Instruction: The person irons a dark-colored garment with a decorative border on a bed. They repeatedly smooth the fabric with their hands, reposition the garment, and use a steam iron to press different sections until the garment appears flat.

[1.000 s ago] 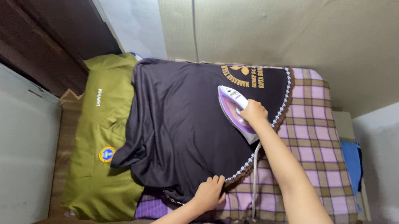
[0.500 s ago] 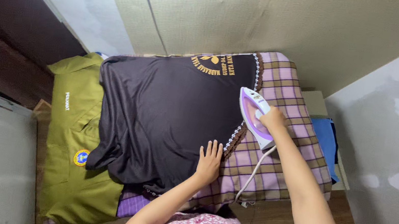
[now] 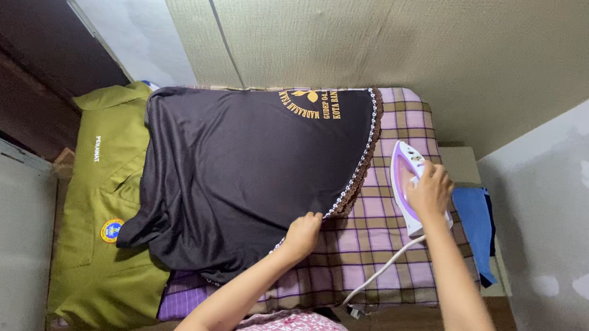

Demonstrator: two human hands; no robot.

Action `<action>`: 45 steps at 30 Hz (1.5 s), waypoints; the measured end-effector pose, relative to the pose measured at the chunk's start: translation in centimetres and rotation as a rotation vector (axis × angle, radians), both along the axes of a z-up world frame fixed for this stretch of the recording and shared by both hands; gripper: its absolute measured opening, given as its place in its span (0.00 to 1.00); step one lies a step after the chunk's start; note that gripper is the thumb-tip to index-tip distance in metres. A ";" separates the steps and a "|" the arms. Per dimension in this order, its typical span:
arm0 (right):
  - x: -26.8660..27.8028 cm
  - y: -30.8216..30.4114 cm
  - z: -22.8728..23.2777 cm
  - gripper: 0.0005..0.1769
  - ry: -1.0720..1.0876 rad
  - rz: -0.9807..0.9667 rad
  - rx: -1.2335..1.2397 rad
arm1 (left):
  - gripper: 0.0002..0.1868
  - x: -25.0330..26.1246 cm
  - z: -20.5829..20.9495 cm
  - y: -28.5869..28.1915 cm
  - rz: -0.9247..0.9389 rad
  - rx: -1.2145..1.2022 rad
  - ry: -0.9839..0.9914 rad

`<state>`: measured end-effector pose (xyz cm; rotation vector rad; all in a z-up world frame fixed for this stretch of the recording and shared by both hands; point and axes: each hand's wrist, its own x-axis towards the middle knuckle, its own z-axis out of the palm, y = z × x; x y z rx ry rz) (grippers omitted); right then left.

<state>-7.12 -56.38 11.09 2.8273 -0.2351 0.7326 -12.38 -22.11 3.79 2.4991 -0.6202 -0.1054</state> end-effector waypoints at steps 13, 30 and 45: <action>-4.6 16.7 -8.9 0.15 0.433 0.360 1.733 | 0.29 9.0 10.7 -4.1 -0.275 -0.583 0.222; -4.1 8.6 19.2 0.28 0.386 0.534 1.681 | 0.25 19.8 23.3 -1.7 -0.802 -0.264 -0.042; 1.5 0.6 21.5 0.07 -0.215 0.394 0.619 | 0.26 14.0 36.5 15.9 -0.573 -0.697 0.052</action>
